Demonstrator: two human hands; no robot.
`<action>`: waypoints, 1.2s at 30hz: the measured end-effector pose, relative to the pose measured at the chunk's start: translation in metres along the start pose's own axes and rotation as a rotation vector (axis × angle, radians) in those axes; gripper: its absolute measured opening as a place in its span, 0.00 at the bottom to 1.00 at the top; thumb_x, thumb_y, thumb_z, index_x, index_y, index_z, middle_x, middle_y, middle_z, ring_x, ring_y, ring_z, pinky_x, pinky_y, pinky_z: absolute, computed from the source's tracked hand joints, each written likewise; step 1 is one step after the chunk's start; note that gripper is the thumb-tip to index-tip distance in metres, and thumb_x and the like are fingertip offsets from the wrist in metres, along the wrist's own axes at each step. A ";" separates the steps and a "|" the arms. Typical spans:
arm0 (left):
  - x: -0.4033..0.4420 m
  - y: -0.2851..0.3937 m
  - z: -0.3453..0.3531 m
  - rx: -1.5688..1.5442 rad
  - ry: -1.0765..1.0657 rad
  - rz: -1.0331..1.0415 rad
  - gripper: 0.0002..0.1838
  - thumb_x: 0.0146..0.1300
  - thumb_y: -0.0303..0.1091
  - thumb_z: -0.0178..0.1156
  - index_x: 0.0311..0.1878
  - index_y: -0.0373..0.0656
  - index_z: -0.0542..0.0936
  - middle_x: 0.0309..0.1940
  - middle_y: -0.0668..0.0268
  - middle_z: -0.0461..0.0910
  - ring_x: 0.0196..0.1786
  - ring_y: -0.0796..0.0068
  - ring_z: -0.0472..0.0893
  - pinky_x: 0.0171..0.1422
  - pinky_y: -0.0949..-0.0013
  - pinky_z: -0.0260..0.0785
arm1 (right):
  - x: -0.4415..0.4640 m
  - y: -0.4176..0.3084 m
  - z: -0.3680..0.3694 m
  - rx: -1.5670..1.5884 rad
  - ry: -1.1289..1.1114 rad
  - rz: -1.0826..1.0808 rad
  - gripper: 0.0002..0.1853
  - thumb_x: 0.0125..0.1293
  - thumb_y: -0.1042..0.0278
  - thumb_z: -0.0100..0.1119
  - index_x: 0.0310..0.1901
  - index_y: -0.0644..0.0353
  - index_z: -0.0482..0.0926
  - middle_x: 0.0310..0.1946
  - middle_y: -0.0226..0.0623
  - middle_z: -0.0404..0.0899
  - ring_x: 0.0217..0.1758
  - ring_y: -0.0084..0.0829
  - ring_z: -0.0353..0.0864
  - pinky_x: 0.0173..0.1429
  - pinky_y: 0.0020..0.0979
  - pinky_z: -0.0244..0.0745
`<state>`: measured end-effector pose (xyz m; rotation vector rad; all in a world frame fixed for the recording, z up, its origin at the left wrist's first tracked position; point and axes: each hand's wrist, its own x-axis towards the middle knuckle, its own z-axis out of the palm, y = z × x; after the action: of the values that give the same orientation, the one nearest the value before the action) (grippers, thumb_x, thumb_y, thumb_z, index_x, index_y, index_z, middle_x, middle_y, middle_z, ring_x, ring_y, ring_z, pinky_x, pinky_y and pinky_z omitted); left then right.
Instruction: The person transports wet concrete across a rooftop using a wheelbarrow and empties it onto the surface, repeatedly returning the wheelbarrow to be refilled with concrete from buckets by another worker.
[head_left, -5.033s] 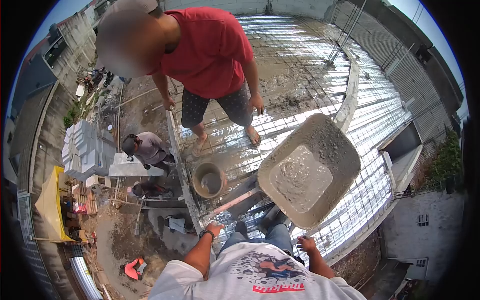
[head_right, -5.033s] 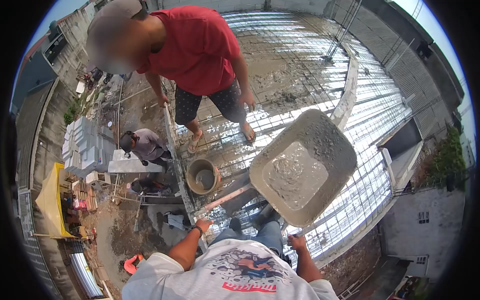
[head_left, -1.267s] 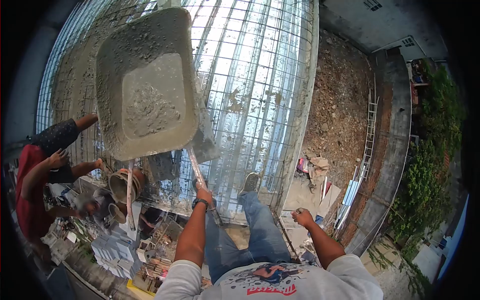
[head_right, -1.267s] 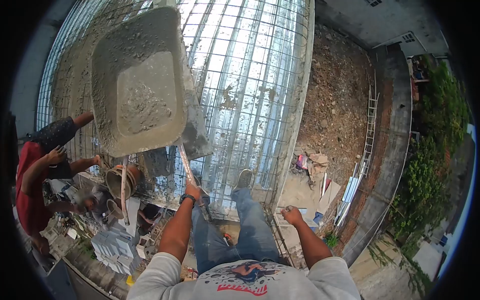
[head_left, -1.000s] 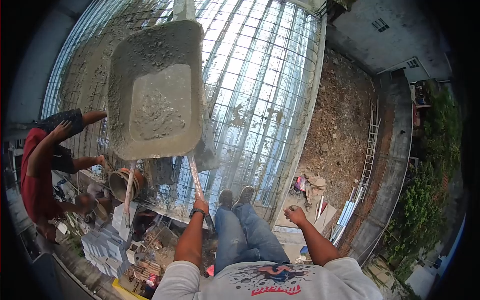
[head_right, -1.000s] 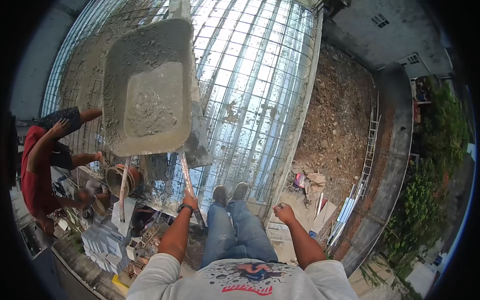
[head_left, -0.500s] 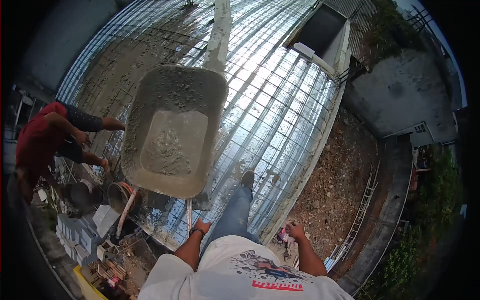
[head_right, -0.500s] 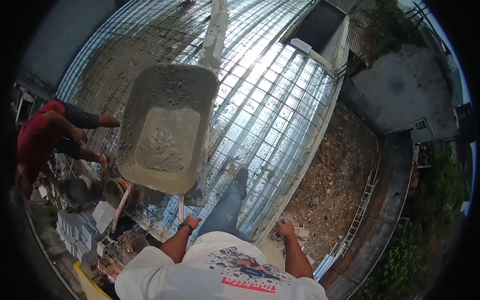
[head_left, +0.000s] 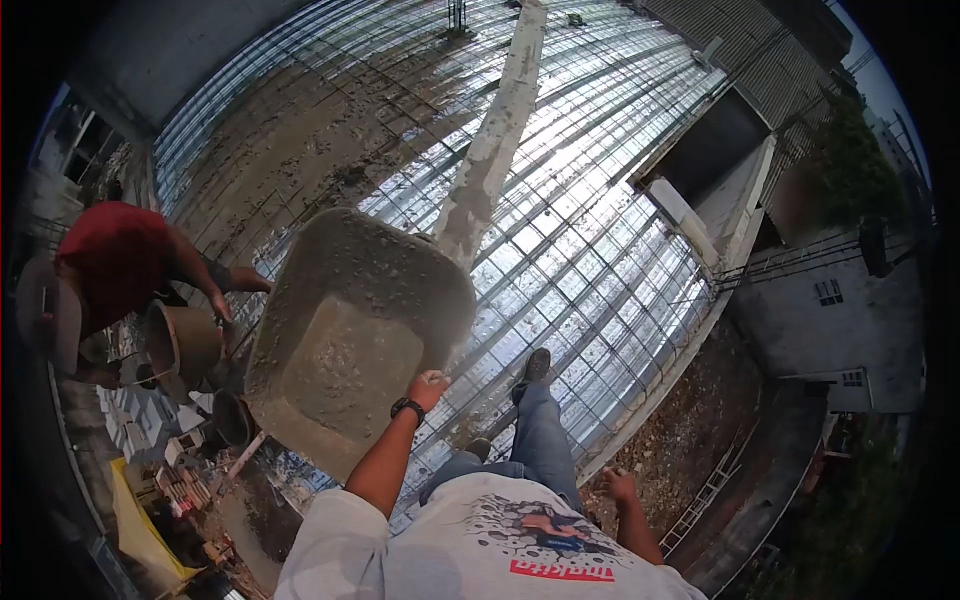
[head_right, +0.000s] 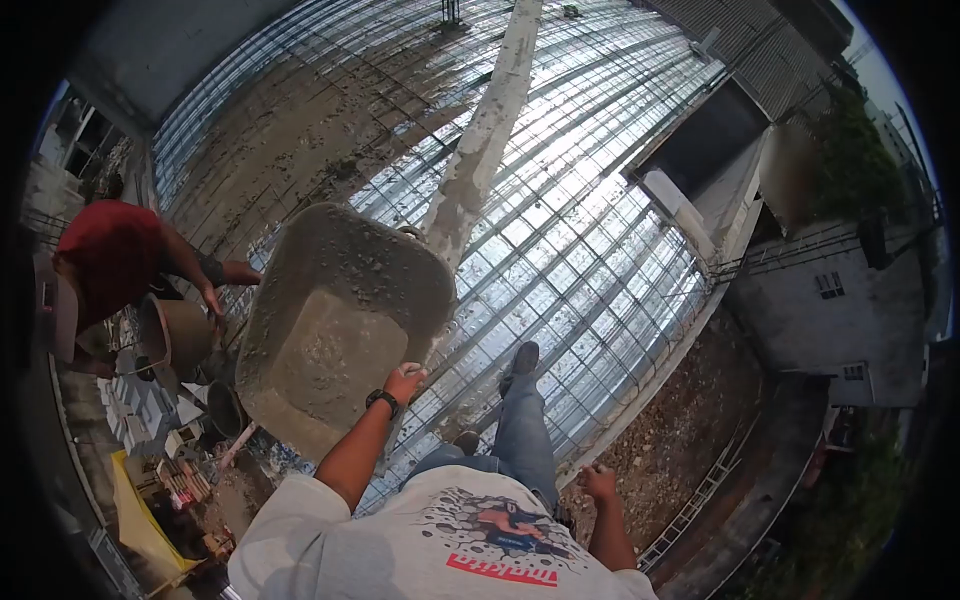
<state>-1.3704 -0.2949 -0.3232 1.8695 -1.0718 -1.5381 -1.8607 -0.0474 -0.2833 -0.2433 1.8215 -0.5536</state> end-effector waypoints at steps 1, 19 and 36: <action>0.030 0.009 0.008 -0.012 0.033 0.010 0.27 0.56 0.42 0.66 0.53 0.32 0.75 0.40 0.58 0.82 0.37 0.75 0.81 0.42 0.71 0.73 | 0.013 -0.036 -0.005 -0.015 -0.040 0.020 0.17 0.62 0.59 0.60 0.44 0.63 0.72 0.28 0.38 0.79 0.26 0.32 0.79 0.28 0.34 0.73; 0.238 0.196 0.035 0.105 0.263 -0.307 0.22 0.58 0.52 0.60 0.36 0.39 0.80 0.30 0.58 0.81 0.35 0.63 0.79 0.43 0.61 0.68 | 0.291 -0.818 0.039 -0.483 -0.076 -0.587 0.18 0.66 0.57 0.56 0.48 0.65 0.76 0.32 0.37 0.81 0.29 0.26 0.80 0.24 0.24 0.68; 0.491 0.440 -0.329 -0.628 0.773 -0.015 0.25 0.57 0.45 0.65 0.53 0.38 0.76 0.43 0.60 0.81 0.40 0.72 0.82 0.34 0.68 0.71 | 0.331 -1.115 0.446 -0.888 -0.348 -0.194 0.18 0.62 0.56 0.61 0.47 0.62 0.78 0.35 0.37 0.82 0.33 0.32 0.82 0.34 0.36 0.75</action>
<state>-1.1407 -0.9811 -0.1845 1.7411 -0.1870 -0.8497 -1.6689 -1.2683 -0.1228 -1.0526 1.6005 0.2039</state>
